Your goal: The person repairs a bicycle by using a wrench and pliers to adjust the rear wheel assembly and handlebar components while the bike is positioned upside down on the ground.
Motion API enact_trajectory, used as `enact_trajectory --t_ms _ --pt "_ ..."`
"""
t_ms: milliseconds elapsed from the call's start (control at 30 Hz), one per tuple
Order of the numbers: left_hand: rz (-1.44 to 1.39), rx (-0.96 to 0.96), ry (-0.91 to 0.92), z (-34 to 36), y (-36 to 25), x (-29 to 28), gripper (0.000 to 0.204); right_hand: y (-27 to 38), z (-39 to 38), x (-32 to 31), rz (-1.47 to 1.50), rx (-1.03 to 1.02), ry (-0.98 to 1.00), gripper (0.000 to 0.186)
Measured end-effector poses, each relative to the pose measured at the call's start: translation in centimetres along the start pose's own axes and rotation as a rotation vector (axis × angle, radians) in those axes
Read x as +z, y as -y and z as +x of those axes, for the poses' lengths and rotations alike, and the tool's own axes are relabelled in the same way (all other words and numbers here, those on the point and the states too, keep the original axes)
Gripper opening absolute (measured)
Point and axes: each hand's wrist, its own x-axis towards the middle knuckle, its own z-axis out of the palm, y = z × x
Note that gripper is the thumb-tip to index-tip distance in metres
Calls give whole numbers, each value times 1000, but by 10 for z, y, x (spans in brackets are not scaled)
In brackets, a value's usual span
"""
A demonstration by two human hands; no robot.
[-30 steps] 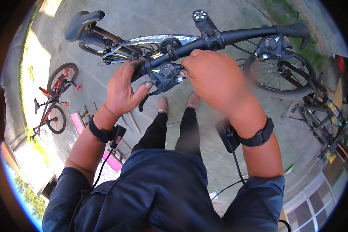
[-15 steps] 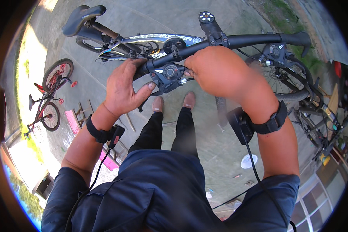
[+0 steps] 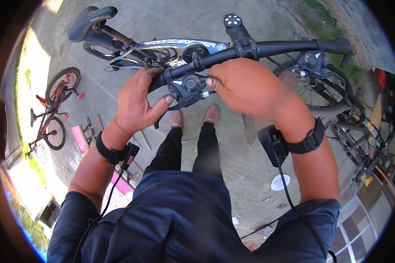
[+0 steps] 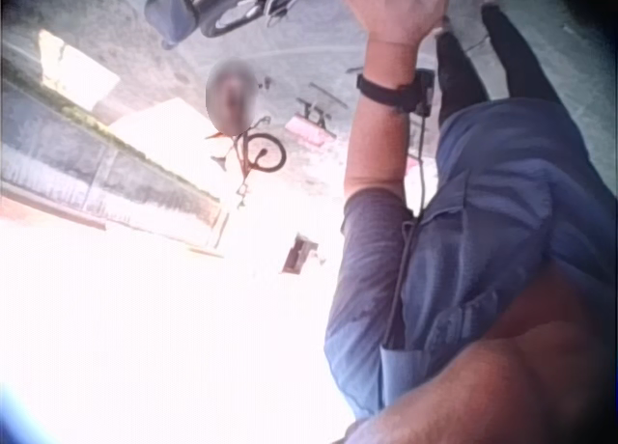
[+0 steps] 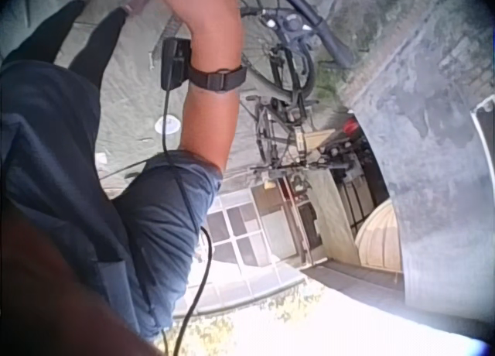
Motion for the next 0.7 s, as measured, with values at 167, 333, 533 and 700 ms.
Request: enact_trajectory --t_ms 167,333,533,700 --pt "-15 32 -61 0 3 4 57 1 13 -15 464 254 291 17" --pt "-8 32 -67 0 3 3 56 5 10 -13 66 78 193 13" --pt "-3 28 -75 0 4 5 56 7 0 1 -109 0 -17 8" --pt "0 -2 -24 0 3 1 57 8 -4 8 -225 -53 -76 5"
